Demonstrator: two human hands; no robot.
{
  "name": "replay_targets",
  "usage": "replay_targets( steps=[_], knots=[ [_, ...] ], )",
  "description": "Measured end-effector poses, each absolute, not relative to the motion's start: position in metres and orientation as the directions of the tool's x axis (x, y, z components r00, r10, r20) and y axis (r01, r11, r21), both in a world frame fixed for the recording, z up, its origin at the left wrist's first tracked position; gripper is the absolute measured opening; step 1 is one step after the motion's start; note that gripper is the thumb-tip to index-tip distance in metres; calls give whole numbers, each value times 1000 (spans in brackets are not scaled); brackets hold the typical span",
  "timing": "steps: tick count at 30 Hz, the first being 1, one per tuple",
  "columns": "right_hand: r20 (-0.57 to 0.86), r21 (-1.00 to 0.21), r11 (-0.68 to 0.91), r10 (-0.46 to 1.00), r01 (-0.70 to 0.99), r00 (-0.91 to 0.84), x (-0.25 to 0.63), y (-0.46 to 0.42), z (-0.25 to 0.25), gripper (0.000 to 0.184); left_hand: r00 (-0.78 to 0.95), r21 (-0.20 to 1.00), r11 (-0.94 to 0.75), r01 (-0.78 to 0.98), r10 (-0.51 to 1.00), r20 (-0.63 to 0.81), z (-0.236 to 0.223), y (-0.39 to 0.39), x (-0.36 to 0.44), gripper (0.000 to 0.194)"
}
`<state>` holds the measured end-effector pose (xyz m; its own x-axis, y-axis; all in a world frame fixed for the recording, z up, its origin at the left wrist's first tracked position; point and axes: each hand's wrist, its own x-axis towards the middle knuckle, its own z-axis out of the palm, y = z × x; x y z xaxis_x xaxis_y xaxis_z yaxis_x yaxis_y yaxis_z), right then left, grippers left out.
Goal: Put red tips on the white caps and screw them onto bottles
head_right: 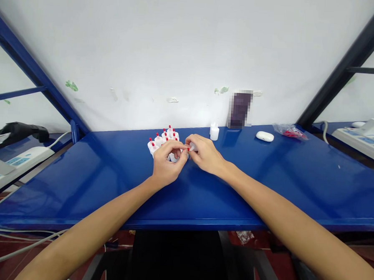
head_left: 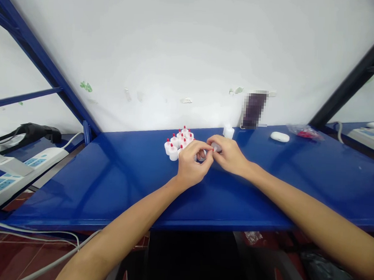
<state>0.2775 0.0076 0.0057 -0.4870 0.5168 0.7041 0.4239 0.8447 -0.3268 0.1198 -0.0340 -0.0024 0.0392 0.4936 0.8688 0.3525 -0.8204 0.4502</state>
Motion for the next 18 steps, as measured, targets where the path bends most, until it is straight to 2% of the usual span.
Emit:
replay_targets(
  steps=[3, 8, 13, 18],
  knots=[
    [701, -321, 856, 503, 406, -506, 278, 11, 3, 32, 42, 426, -830, 360, 471, 881, -2, -34, 119, 7],
    [683, -340, 825, 546, 450, -484, 279, 12, 2, 29, 78, 404, -838, 366, 461, 884, -2, -35, 120, 8],
    [626, -402, 803, 592, 440, -508, 280, 11, 4, 39, 93, 396, -840, 373, 458, 884, -3, -34, 120, 9],
    [613, -388, 805, 590, 449, -526, 280, 10, 5, 26, 88, 389, -839, 381, 452, 888, -2, -33, 119, 9]
  ],
)
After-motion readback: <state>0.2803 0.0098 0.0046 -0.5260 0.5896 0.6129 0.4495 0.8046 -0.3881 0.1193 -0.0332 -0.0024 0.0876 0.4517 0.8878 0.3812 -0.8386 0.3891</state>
